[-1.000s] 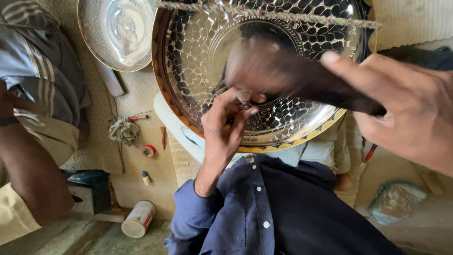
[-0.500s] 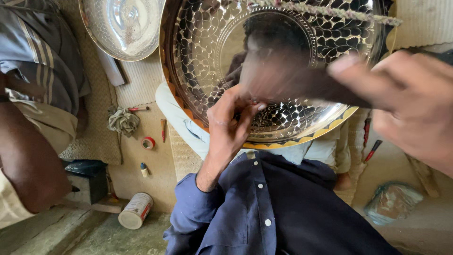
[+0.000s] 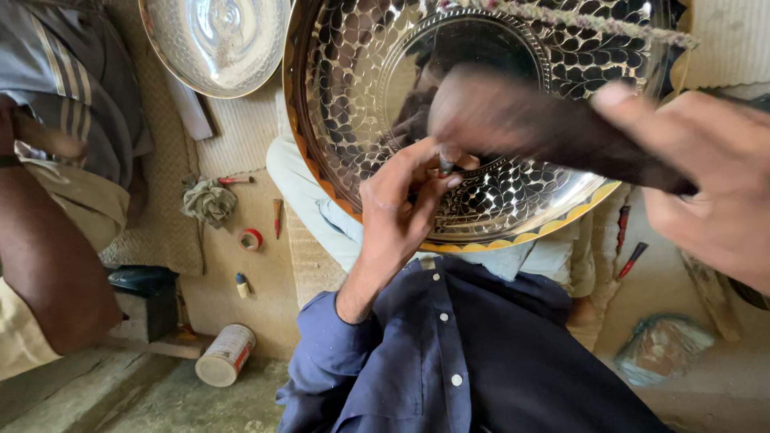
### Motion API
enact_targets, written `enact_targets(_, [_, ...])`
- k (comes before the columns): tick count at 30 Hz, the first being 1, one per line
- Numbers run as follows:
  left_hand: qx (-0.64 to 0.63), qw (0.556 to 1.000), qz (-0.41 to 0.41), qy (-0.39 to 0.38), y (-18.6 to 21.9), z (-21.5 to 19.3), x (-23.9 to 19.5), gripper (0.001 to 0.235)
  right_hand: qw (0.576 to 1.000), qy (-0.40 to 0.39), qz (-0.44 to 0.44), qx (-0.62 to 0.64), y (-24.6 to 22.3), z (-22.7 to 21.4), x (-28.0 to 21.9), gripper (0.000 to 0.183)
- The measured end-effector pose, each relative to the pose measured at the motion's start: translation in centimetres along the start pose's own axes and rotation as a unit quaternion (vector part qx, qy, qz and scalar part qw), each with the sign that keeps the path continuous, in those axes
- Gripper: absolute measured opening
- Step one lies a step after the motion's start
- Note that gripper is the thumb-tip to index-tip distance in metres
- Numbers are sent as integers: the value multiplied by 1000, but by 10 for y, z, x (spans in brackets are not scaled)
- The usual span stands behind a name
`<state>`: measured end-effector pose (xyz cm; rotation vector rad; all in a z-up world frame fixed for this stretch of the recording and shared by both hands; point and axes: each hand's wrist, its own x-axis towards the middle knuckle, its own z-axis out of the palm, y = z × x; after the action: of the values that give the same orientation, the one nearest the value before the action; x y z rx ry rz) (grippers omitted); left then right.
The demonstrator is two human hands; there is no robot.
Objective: The person uses a small chisel and a hammer to create a patterned texture on a large metal plate. They repeatedly tap the chisel against the plate's surface, moving methodically across the design area.
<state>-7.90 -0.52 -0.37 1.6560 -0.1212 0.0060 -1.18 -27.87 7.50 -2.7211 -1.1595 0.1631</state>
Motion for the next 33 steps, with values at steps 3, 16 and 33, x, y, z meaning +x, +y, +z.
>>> enact_targets(3, [8, 1000, -6, 8, -4, 0, -5, 33, 989, 51, 26, 138, -2, 4, -2, 84])
enact_targets(16, [-89, 991, -16, 99, -13, 6, -17, 40, 843, 384, 184, 329, 4, 153, -92, 66])
enact_targets(33, [15, 999, 33, -34, -12, 10, -1, 37, 827, 307, 267, 388, -13, 123, -129, 31])
